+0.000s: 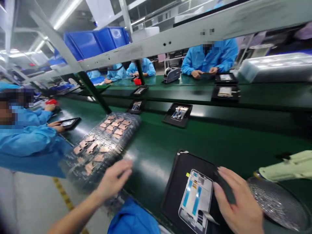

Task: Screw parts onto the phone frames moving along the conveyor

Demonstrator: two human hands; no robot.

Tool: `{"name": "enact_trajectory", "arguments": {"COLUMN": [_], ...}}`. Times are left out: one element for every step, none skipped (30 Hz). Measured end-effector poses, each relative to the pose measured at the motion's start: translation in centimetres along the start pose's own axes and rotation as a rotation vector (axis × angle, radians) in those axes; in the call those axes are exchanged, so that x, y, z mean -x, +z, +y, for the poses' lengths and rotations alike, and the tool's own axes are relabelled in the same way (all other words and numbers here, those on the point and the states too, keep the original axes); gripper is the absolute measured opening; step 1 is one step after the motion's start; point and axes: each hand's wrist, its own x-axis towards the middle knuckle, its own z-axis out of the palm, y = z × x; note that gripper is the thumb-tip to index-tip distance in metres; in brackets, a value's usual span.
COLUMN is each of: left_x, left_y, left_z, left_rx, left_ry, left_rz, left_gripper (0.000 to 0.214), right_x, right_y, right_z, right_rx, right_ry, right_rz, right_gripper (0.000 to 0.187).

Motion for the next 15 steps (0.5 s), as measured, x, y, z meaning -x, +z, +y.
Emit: {"name": "enact_trajectory", "arguments": {"left_x": [-1.1, -2.1, -3.0, -3.7, -4.2, -4.4, -4.5, -4.4, -4.3, -4.2, -4.0, -3.9, -3.8, -3.6, -3.5], "left_y": [-1.9, -3.8, -5.6, -7.2, -8.7, -9.8, -10.7, -11.2, -11.5, -11.5, -11.4, -11.2, -11.1, -11.1, -11.2], "left_z": [-2.1, -4.3, -6.5, -8.6, -10.5, -12.1, -13.4, -14.5, -15.3, -15.9, -16.3, -16.6, -16.8, -16.8, -16.6], "left_rx": [-0.058, -0.123, -0.189, -0.252, -0.31, -0.358, -0.393, -0.416, -0.428, -0.431, -0.429, -0.423, -0.414, -0.404, -0.391], "left_ry": [-0.111, -0.225, -0.333, -0.434, -0.53, -0.616, -0.691, -0.755, -0.805, -0.841, -0.863, -0.873, -0.873, -0.867, -0.859], "left_rz": [0.043, 0.072, 0.092, 0.093, 0.087, 0.066, 0.033, -0.004, -0.044, -0.077, -0.1, -0.112, -0.115, -0.111, -0.101], "left_gripper": [0.037, 0.041, 0.043, 0.044, 0.045, 0.045, 0.045, 0.045, 0.045, 0.046, 0.047, 0.048, 0.048, 0.048, 0.049], "right_x": [0.7, 1.3, 1.8, 2.1, 2.2, 2.2, 2.1, 2.0, 1.9, 1.8, 1.7, 1.7, 1.7, 1.7, 1.7], "right_y": [0.6, 1.2, 1.8, 2.2, 2.5, 2.7, 2.7, 2.6, 2.5, 2.4, 2.2, 2.2, 2.1, 2.2, 2.3], "right_z": [1.1, 2.1, 2.8, 3.3, 3.5, 3.6, 3.6, 3.6, 3.6, 3.6, 3.7, 3.8, 3.9, 4.0, 4.1], "right_rx": [0.0, -0.008, -0.017, -0.029, -0.045, -0.062, -0.075, -0.084, -0.093, -0.099, -0.103, -0.106, -0.109, -0.114, -0.12], "right_ry": [-0.011, -0.007, 0.014, 0.032, 0.052, 0.074, 0.102, 0.134, 0.168, 0.199, 0.228, 0.252, 0.268, 0.276, 0.277], "right_rz": [-0.041, -0.09, -0.136, -0.153, -0.153, -0.15, -0.155, -0.161, -0.165, -0.168, -0.172, -0.175, -0.179, -0.181, -0.18], "right_gripper": [0.04, 0.042, 0.044, 0.046, 0.047, 0.048, 0.048, 0.049, 0.049, 0.05, 0.05, 0.05, 0.049, 0.048, 0.047]}}
